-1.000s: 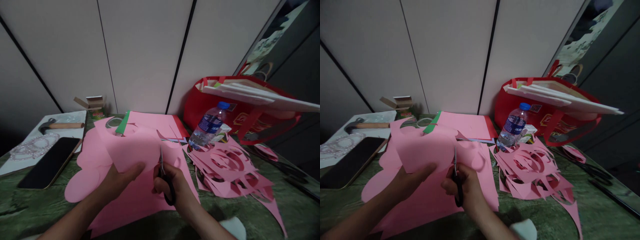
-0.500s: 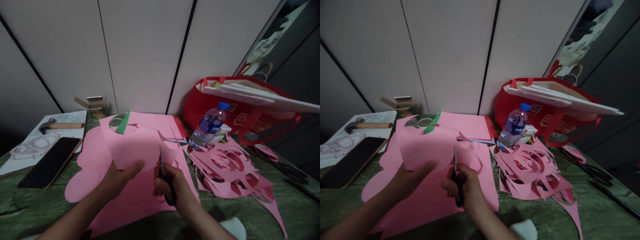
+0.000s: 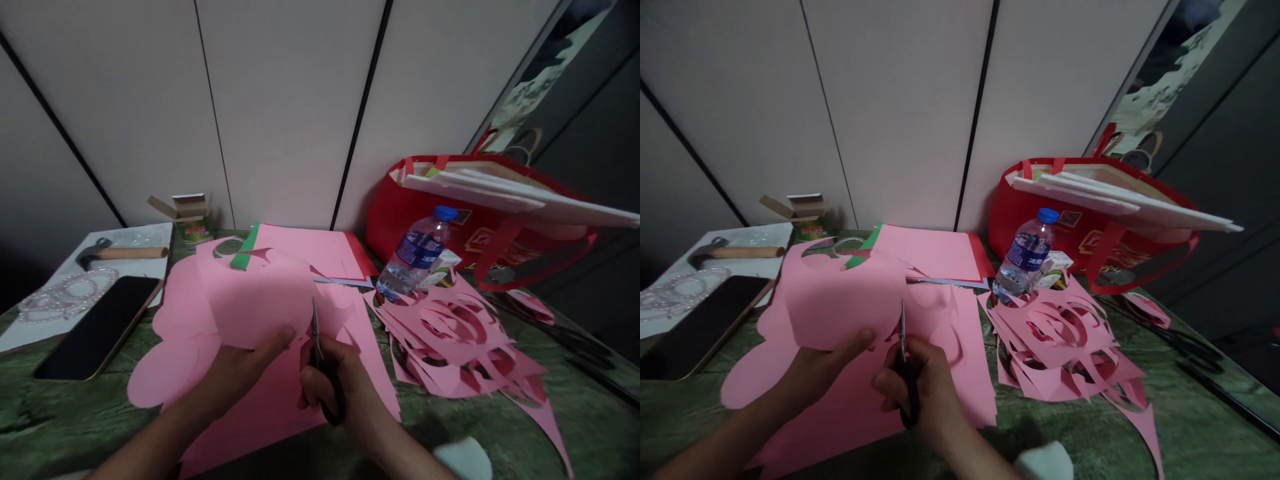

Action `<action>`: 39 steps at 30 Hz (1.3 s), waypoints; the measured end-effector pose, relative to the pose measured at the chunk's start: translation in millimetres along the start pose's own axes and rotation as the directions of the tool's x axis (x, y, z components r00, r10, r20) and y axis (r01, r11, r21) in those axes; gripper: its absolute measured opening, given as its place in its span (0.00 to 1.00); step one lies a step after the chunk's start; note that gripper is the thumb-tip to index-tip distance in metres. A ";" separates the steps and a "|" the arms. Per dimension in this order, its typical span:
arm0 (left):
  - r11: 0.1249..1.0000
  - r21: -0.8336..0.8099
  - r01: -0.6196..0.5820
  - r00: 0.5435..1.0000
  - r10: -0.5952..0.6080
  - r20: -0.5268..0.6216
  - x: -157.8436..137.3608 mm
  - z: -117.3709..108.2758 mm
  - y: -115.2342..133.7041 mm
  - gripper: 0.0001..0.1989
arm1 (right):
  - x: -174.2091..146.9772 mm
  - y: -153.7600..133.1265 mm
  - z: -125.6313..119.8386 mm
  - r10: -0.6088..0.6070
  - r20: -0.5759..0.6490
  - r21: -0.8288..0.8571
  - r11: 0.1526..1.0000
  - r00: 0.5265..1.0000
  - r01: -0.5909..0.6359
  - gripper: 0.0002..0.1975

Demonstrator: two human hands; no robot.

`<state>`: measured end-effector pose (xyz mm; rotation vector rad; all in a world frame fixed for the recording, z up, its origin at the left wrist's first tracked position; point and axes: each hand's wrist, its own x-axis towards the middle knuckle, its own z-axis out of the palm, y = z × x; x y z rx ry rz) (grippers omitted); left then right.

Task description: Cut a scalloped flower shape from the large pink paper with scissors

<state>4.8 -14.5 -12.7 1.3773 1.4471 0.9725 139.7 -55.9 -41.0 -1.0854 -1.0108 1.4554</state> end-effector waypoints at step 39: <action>1.000 0.011 0.008 0.983 -0.010 0.184 -8.1 1.9 5.0 0.11 | -0.2 -9.2 -7.8 -0.049 0.104 -0.107 0.993 0.993 0.060 0.19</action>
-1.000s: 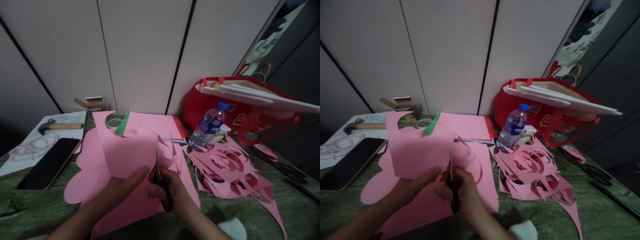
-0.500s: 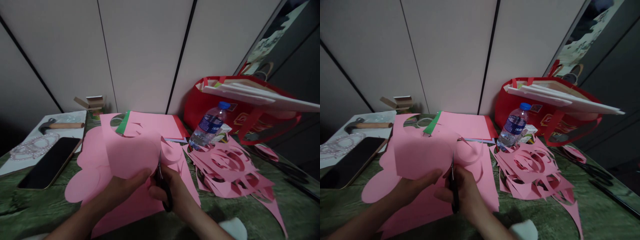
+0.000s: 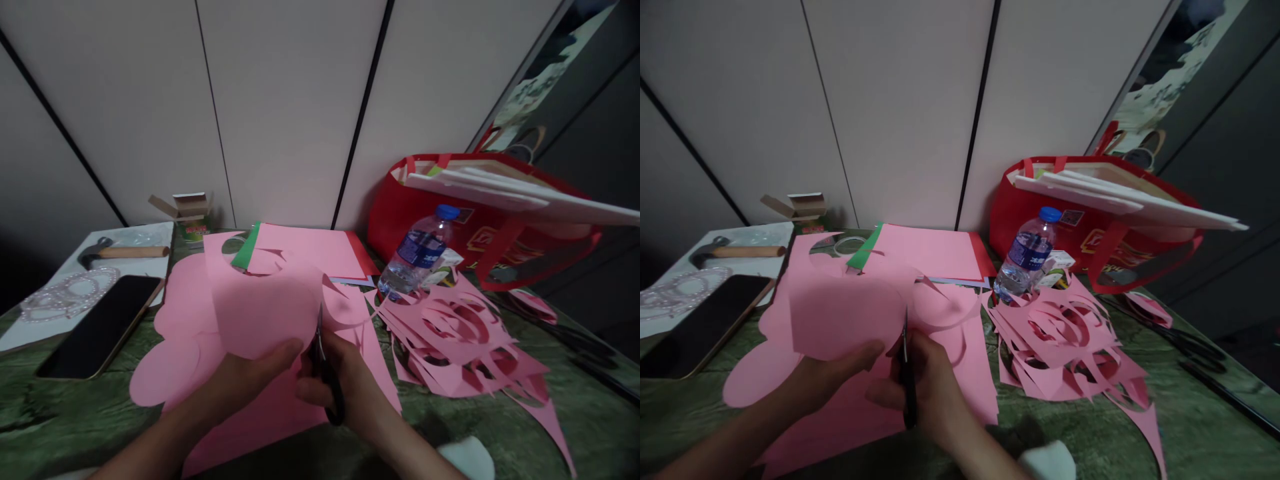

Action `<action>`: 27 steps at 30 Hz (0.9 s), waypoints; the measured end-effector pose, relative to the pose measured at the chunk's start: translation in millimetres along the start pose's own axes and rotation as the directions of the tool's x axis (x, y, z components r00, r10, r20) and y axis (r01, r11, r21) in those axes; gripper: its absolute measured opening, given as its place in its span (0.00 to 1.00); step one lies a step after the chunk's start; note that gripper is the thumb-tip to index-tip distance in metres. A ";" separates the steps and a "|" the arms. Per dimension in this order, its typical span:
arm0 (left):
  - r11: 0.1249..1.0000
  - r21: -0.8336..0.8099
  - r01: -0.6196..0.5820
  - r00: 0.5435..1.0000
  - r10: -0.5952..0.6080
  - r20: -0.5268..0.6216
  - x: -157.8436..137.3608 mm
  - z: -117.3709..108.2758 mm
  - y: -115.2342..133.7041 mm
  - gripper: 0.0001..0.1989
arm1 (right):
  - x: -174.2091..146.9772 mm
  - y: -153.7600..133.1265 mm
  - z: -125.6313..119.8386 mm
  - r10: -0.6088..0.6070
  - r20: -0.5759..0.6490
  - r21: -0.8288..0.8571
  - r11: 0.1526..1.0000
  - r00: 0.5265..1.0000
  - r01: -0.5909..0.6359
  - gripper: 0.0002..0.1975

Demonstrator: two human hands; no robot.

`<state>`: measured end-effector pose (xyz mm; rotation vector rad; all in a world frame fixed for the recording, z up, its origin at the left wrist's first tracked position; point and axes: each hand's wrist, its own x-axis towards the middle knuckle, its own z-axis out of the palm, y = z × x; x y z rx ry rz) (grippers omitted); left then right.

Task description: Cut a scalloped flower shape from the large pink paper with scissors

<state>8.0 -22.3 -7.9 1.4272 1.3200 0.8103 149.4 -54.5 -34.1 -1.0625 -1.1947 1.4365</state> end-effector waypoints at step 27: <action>0.999 0.038 0.033 0.999 -0.032 -0.011 0.6 -0.7 -5.8 0.13 | 0.2 0.3 0.3 0.006 -0.011 -0.022 1.000 1.000 -0.006 0.19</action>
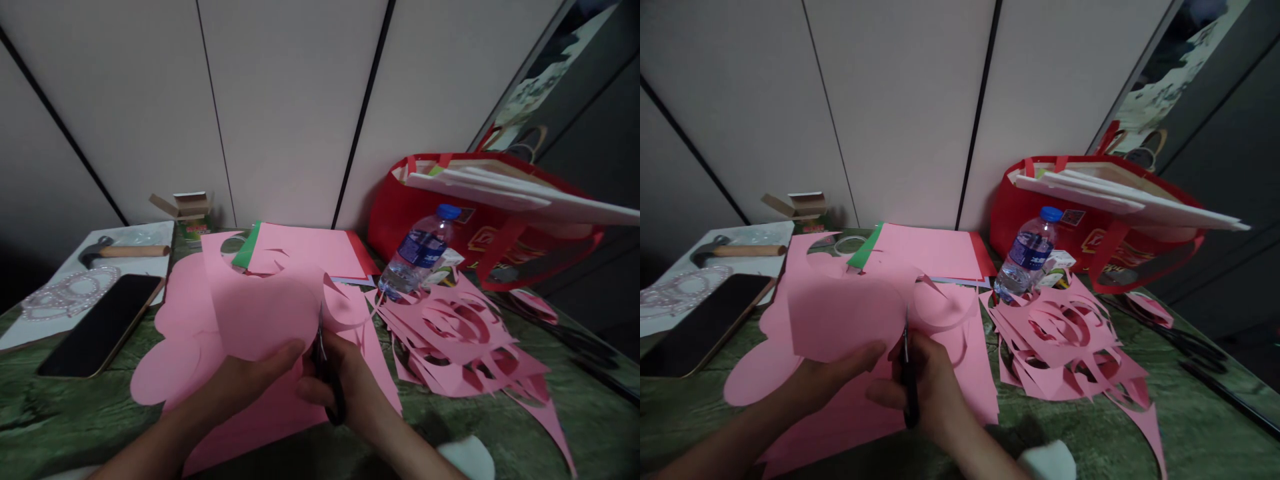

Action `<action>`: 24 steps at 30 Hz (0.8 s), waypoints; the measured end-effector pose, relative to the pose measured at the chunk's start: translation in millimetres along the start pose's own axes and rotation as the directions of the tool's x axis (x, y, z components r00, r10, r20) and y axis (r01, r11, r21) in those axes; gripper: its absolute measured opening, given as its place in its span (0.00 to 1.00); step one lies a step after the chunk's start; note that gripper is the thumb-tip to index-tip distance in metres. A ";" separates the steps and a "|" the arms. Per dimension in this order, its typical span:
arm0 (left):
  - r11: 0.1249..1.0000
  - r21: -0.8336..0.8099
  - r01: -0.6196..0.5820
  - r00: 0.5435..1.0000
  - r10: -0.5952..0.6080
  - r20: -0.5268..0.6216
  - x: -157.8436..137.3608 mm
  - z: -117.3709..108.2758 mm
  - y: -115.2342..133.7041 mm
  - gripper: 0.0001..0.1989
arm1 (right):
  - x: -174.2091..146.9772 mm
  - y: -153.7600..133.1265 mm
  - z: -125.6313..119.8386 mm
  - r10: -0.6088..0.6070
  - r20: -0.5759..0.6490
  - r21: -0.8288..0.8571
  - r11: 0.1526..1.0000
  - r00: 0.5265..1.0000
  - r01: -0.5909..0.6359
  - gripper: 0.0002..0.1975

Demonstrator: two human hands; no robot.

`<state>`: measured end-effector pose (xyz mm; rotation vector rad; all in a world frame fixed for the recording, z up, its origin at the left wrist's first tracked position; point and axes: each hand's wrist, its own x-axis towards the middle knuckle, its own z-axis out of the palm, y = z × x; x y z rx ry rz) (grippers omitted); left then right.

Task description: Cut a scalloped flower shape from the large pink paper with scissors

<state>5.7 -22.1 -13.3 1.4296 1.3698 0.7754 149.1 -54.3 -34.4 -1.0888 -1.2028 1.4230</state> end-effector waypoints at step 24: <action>0.998 -0.001 -0.067 0.996 0.067 -0.064 2.8 -3.3 4.1 0.13 | 0.0 5.9 0.9 0.016 -0.021 0.102 0.995 1.000 -0.014 0.19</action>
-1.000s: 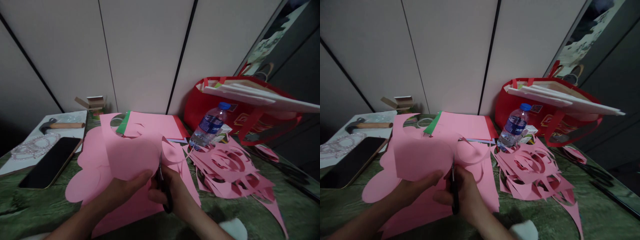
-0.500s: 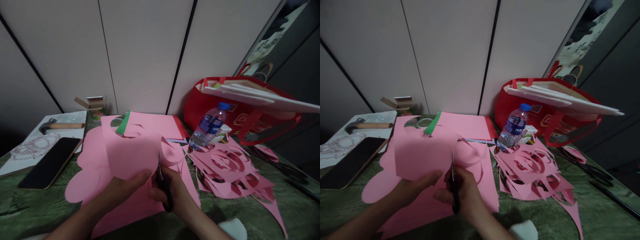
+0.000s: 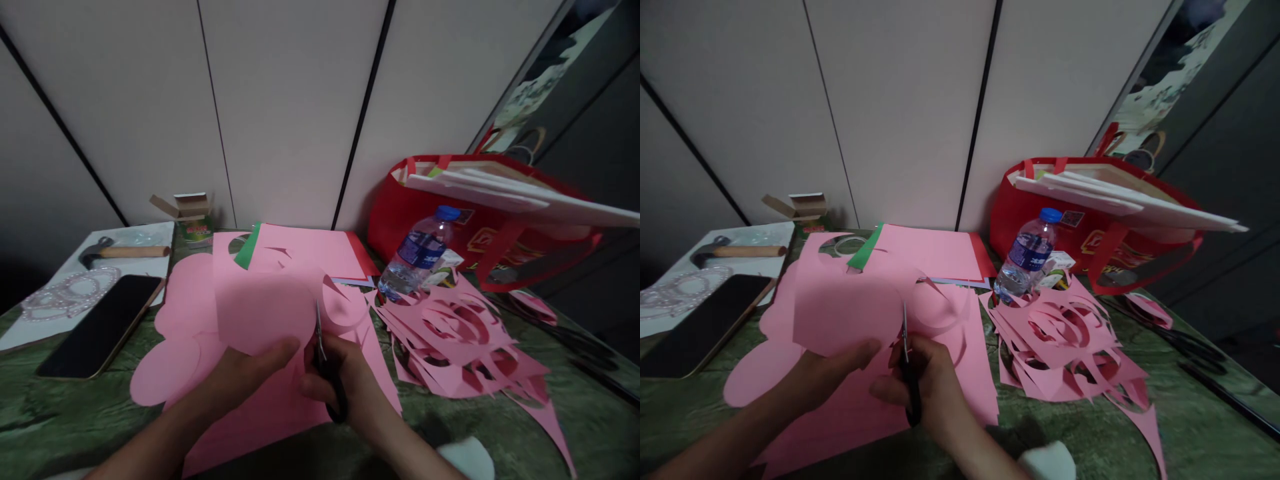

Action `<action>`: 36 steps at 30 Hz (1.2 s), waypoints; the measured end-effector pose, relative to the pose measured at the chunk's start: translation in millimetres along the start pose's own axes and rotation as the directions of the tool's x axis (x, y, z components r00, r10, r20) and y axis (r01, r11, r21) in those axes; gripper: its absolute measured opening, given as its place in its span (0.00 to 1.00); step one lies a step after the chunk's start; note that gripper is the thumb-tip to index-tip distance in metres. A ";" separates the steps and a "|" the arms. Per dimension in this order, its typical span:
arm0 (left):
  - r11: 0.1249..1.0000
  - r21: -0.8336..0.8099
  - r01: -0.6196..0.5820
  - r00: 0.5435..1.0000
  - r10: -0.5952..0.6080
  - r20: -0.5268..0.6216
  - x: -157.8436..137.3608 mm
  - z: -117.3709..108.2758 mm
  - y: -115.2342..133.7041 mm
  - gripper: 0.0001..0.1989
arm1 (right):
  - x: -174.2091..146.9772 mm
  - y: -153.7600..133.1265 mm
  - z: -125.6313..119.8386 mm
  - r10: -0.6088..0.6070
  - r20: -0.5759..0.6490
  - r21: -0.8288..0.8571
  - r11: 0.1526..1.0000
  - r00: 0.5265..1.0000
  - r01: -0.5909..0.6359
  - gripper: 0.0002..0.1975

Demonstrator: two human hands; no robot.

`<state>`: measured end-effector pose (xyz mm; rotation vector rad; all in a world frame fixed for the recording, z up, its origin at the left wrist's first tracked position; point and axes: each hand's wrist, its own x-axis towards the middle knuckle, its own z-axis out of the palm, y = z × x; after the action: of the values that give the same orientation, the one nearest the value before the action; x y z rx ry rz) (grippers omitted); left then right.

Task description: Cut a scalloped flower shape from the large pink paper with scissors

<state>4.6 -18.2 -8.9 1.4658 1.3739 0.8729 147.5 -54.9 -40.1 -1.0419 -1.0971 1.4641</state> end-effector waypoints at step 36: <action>1.000 0.014 -0.007 0.996 0.008 -0.086 -4.7 4.1 7.4 0.12 | 0.8 4.4 5.1 0.093 -0.032 -0.004 0.996 0.995 -0.093 0.19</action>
<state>10.3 -23.1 -2.9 1.4590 1.4412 0.9431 141.6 -55.1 -43.3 -1.1301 -1.0428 1.5136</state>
